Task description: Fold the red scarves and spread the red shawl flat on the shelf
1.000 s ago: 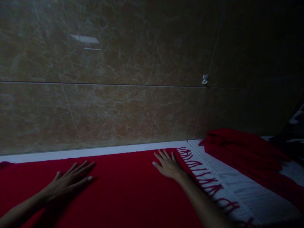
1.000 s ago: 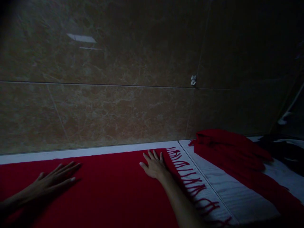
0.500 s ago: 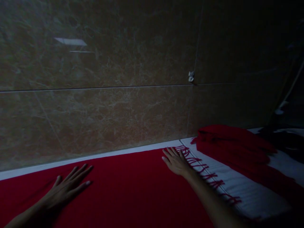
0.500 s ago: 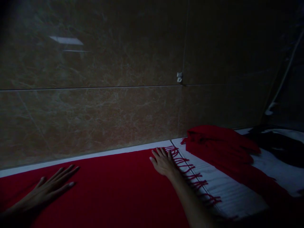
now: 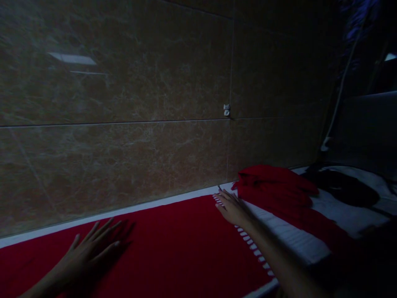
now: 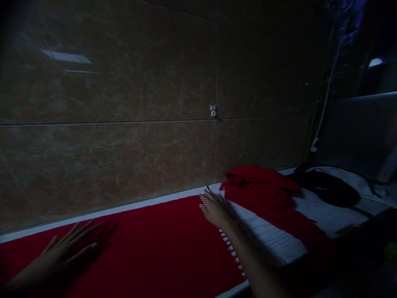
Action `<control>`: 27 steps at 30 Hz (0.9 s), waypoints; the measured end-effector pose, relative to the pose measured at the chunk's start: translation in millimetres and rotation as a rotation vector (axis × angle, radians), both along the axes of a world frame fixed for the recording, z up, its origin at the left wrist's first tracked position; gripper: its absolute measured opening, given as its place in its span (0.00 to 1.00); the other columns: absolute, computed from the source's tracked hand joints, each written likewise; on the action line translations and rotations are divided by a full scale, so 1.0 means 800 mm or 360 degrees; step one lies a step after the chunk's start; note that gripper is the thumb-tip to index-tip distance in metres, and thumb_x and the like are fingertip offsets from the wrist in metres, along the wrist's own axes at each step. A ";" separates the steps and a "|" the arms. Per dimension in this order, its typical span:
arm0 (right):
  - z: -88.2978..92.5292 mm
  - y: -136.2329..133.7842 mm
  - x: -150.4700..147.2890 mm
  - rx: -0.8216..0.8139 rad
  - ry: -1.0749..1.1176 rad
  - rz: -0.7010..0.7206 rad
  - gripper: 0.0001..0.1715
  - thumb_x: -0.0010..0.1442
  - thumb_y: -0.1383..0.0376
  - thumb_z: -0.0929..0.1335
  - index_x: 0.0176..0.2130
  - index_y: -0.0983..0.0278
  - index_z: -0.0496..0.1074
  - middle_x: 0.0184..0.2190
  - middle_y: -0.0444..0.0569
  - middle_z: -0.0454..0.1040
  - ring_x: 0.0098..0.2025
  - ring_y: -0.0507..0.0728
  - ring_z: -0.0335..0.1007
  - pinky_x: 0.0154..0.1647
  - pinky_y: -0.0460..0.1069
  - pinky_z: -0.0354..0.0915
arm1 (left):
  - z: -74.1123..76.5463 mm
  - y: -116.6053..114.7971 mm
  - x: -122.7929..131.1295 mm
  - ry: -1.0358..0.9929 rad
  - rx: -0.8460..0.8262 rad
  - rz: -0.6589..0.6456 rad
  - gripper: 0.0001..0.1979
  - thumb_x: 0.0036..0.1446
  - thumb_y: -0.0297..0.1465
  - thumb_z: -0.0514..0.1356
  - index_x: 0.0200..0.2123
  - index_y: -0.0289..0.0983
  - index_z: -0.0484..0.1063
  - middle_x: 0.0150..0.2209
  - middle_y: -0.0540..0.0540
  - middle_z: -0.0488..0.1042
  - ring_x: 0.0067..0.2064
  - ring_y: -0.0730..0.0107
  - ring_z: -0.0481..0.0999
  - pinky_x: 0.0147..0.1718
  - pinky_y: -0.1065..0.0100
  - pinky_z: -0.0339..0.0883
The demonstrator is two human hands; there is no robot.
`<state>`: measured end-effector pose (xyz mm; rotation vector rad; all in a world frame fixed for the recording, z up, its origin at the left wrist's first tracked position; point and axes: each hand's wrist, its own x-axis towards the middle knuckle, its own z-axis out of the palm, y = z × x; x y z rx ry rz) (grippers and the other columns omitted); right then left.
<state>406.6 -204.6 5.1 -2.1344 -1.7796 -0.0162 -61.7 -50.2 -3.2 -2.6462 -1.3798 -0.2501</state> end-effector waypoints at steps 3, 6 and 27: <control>-0.009 -0.018 -0.017 -0.0115 0.0028 0.0123 0.34 0.72 0.56 0.60 0.72 0.61 0.57 0.74 0.55 0.49 0.76 0.63 0.40 0.74 0.67 0.36 | 0.009 -0.053 0.085 -0.0060 -0.0178 -0.0335 0.30 0.69 0.48 0.51 0.71 0.54 0.52 0.73 0.47 0.50 0.73 0.38 0.47 0.65 0.29 0.50; -0.022 -0.029 -0.016 -0.0169 -0.0003 -0.0055 0.36 0.71 0.55 0.61 0.73 0.61 0.56 0.74 0.57 0.48 0.76 0.67 0.39 0.72 0.72 0.33 | 0.002 -0.103 0.149 -0.0060 -0.0319 -0.0670 0.30 0.70 0.50 0.50 0.72 0.59 0.47 0.74 0.50 0.47 0.74 0.42 0.45 0.66 0.28 0.44; -0.054 -0.084 0.031 0.0362 0.0139 -0.0060 0.15 0.63 0.69 0.63 0.43 0.60 0.78 0.56 0.53 0.76 0.60 0.63 0.69 0.66 0.63 0.57 | -0.030 -0.115 0.173 -0.0169 -0.0354 -0.0769 0.34 0.66 0.53 0.54 0.71 0.56 0.51 0.72 0.47 0.53 0.72 0.40 0.52 0.66 0.30 0.49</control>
